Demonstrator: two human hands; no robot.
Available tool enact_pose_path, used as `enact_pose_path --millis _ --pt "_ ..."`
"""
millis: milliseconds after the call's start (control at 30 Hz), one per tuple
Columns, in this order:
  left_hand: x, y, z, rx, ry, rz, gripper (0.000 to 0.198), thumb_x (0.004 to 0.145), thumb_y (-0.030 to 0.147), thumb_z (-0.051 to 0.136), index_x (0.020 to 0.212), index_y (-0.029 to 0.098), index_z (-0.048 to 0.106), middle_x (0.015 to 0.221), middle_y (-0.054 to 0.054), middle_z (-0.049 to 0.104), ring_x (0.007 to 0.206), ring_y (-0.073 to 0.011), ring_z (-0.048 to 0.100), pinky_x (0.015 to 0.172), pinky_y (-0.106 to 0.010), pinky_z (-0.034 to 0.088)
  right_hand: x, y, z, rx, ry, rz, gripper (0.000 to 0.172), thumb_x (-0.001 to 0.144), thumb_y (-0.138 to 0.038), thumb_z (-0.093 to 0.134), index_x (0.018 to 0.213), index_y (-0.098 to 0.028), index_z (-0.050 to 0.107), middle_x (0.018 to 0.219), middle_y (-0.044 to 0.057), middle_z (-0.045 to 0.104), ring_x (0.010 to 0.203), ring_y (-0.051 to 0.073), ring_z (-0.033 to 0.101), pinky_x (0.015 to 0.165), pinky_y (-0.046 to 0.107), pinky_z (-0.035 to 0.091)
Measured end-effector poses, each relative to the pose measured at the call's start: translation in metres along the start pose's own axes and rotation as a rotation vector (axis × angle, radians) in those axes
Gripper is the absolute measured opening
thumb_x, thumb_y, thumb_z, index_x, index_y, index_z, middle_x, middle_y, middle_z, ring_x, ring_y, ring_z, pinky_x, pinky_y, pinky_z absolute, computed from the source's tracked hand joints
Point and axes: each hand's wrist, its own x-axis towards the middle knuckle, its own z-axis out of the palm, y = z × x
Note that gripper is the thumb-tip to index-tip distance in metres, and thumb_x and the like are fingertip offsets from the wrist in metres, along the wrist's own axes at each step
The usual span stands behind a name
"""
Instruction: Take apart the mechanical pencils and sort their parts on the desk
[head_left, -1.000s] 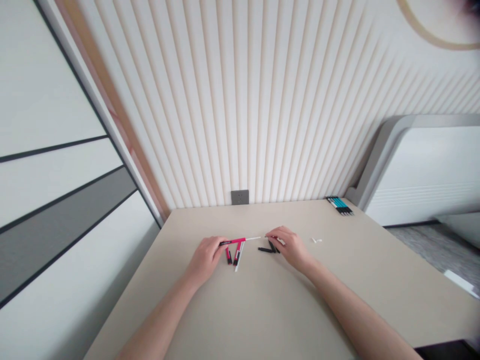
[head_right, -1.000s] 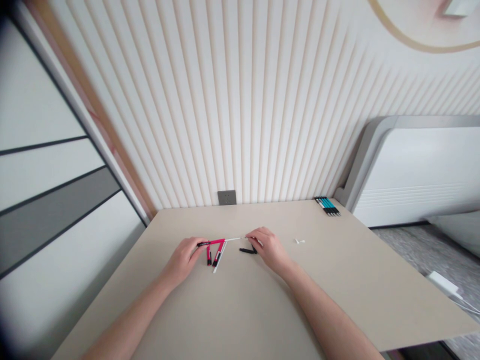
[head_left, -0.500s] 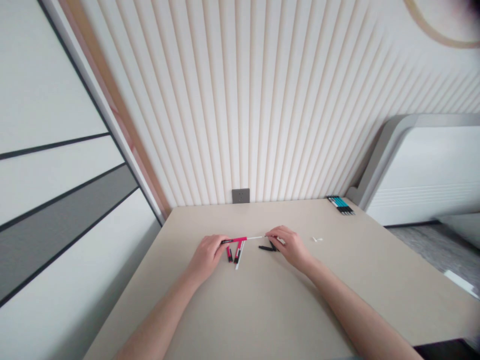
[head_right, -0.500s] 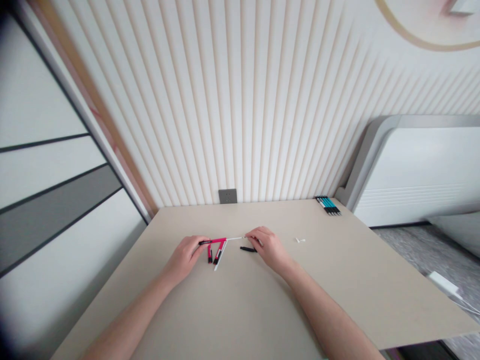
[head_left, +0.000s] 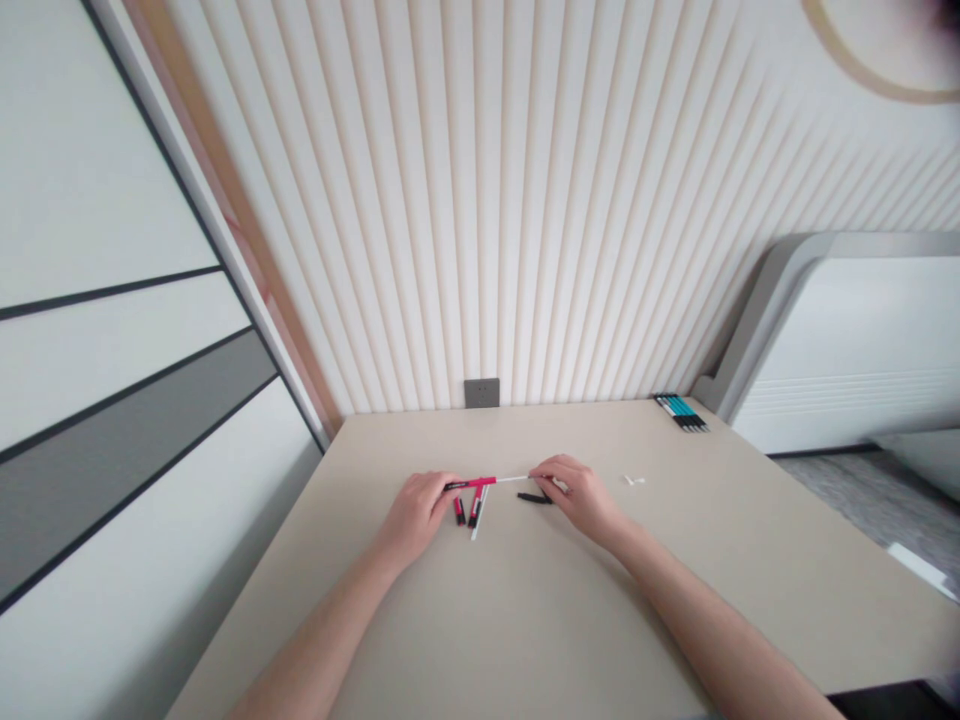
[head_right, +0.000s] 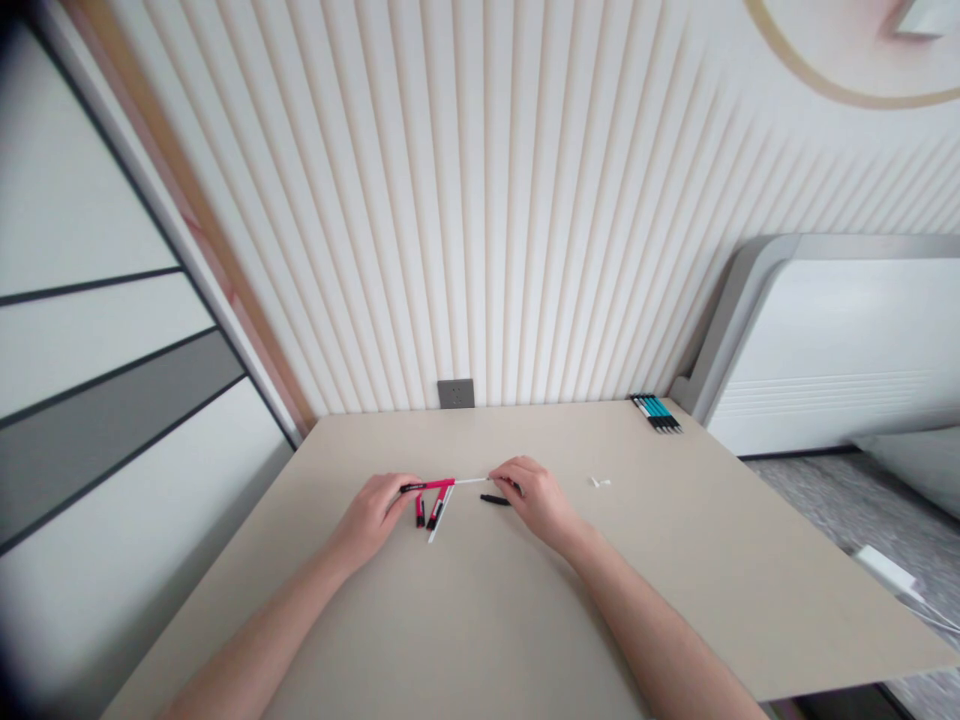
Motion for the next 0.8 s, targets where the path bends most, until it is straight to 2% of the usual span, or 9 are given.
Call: enact_pose_path --millis 267,400,500,633,800 --pt "-0.001 0.000 0.002 -0.015 -0.011 0.024 0.018 0.097 0.032 0.048 0.105 0.022 0.060 0.093 -0.003 0.069 0.086 -0.0189 0.063 0.080 -0.032 0.046 -0.003 -0.001 0.007 0.003 -0.007 -0.012 0.022 0.096 -0.031 0.048 0.097 -0.023 0.069 0.092 0.007 0.069 0.088 0.019 0.063 0.080 0.033 0.051" --pt "-0.002 0.002 0.002 -0.045 -0.060 0.083 0.018 0.097 0.030 0.048 0.105 0.023 0.062 0.093 -0.004 0.069 0.088 -0.0188 0.062 0.081 -0.033 0.046 -0.005 -0.007 0.011 0.013 -0.012 0.005 0.021 0.095 -0.030 0.051 0.109 -0.023 0.066 0.090 0.007 0.068 0.085 0.018 0.063 0.078 0.032 0.051" --pt "-0.003 0.002 0.000 -0.068 -0.069 0.064 0.018 0.096 0.031 0.049 0.105 0.023 0.062 0.094 -0.004 0.069 0.089 -0.0189 0.062 0.082 -0.033 0.046 -0.005 -0.010 0.013 0.032 -0.008 0.010 0.025 0.095 -0.029 0.052 0.118 -0.024 0.061 0.090 0.005 0.069 0.085 0.018 0.063 0.081 0.033 0.050" --pt "-0.004 0.001 0.000 -0.100 -0.082 0.035 0.018 0.096 0.033 0.049 0.104 0.023 0.063 0.093 -0.004 0.069 0.088 -0.0186 0.062 0.082 -0.032 0.047 -0.006 -0.009 0.013 0.026 -0.020 0.013 0.024 0.095 -0.029 0.053 0.116 -0.024 0.062 0.086 0.004 0.069 0.084 0.017 0.063 0.080 0.031 0.050" --pt "-0.003 0.001 0.003 -0.109 -0.011 -0.025 0.019 0.097 0.031 0.046 0.106 0.022 0.061 0.095 -0.004 0.069 0.089 -0.0187 0.063 0.082 -0.032 0.048 -0.006 -0.006 0.015 0.020 -0.046 0.028 0.025 0.095 -0.032 0.051 0.118 -0.025 0.061 0.088 0.004 0.070 0.085 0.018 0.063 0.082 0.032 0.049"
